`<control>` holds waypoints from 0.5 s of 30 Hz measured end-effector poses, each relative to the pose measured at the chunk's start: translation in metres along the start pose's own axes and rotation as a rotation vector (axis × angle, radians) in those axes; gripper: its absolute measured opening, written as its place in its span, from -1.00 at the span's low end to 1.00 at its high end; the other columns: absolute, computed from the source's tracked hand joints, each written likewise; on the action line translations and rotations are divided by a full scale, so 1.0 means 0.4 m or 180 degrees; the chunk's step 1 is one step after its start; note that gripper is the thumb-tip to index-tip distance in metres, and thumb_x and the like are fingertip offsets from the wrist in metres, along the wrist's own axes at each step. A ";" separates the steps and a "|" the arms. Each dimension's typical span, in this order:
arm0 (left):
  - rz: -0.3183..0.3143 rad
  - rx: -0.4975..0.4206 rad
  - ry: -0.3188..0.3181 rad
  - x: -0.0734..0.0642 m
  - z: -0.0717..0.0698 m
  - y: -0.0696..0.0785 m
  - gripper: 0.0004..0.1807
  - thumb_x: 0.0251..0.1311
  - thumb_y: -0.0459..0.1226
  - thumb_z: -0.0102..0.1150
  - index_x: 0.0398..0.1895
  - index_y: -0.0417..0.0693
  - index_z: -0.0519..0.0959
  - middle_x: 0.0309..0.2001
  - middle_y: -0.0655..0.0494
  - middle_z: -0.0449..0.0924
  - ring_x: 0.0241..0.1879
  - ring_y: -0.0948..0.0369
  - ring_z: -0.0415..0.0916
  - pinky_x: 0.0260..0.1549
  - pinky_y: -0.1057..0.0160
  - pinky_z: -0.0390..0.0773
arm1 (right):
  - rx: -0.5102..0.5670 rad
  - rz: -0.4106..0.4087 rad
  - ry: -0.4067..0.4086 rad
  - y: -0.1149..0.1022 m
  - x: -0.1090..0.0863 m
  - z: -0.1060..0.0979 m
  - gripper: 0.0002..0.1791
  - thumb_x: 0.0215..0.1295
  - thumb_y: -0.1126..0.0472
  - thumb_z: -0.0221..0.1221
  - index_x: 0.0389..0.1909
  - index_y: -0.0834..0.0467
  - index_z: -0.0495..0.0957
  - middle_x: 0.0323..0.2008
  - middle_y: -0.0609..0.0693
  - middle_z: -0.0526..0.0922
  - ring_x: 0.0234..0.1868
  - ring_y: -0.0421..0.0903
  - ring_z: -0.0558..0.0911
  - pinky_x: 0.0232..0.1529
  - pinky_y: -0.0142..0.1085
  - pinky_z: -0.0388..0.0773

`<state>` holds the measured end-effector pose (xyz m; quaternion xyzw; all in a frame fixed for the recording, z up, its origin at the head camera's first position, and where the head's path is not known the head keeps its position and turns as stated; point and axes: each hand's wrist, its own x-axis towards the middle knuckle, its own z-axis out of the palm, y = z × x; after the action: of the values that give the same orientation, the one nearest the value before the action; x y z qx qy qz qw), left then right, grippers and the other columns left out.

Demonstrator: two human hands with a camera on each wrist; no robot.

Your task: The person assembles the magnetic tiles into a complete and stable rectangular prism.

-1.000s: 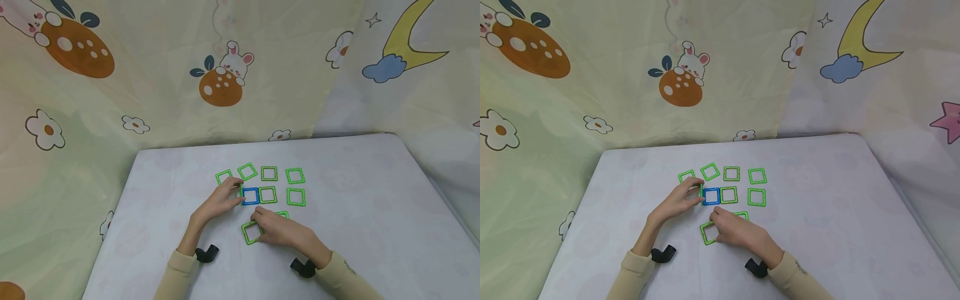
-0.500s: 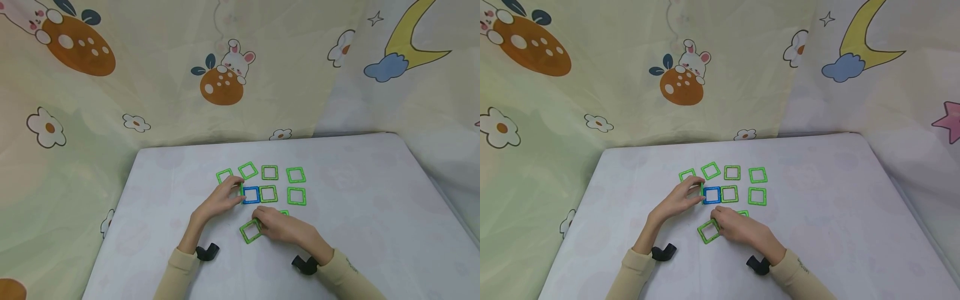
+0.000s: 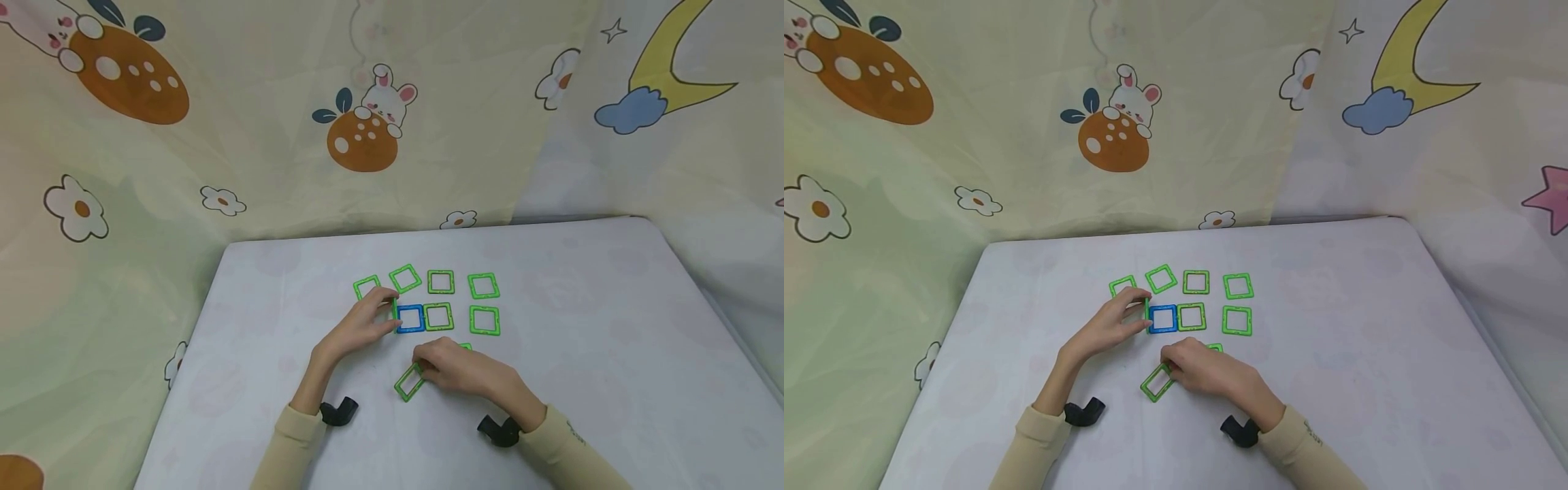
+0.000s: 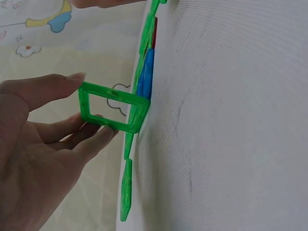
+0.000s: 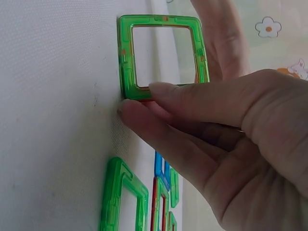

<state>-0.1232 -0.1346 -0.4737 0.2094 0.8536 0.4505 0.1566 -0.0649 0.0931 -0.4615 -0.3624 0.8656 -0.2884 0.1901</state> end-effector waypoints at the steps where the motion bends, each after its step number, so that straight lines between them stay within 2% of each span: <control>1: -0.0001 -0.0003 0.0002 0.000 0.000 0.000 -0.40 0.33 -0.32 0.33 0.39 -0.28 0.37 0.33 -0.16 0.44 0.39 0.02 0.45 0.37 0.15 0.47 | 0.0009 -0.0002 -0.0003 0.000 0.000 -0.001 -0.93 0.34 0.39 0.29 -0.26 0.16 0.63 -0.42 -0.16 0.63 -0.42 -0.34 0.48 -0.35 -0.50 0.52; 9: -0.0024 0.0038 0.0007 0.003 0.001 -0.001 -0.40 0.33 -0.32 0.33 0.39 -0.27 0.37 0.32 -0.14 0.44 0.39 0.02 0.45 0.37 0.15 0.48 | 0.0128 -0.0029 -0.0018 0.005 -0.001 -0.008 -0.94 0.35 0.35 0.31 -0.28 0.13 0.66 -0.36 -0.13 0.72 -0.41 -0.36 0.50 -0.34 -0.50 0.55; 15: 0.0007 0.0019 0.0000 0.003 0.001 -0.002 -0.39 0.33 -0.32 0.33 0.39 -0.27 0.37 0.32 -0.15 0.43 0.39 0.02 0.45 0.37 0.15 0.48 | 0.0184 -0.0110 0.0063 0.007 -0.002 -0.010 -0.90 0.30 0.38 0.33 -0.32 0.12 0.66 -0.39 -0.15 0.71 -0.40 -0.37 0.50 -0.31 -0.50 0.57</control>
<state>-0.1242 -0.1342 -0.4748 0.2108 0.8547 0.4481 0.1555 -0.0681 0.0966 -0.4603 -0.3688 0.8524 -0.3202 0.1869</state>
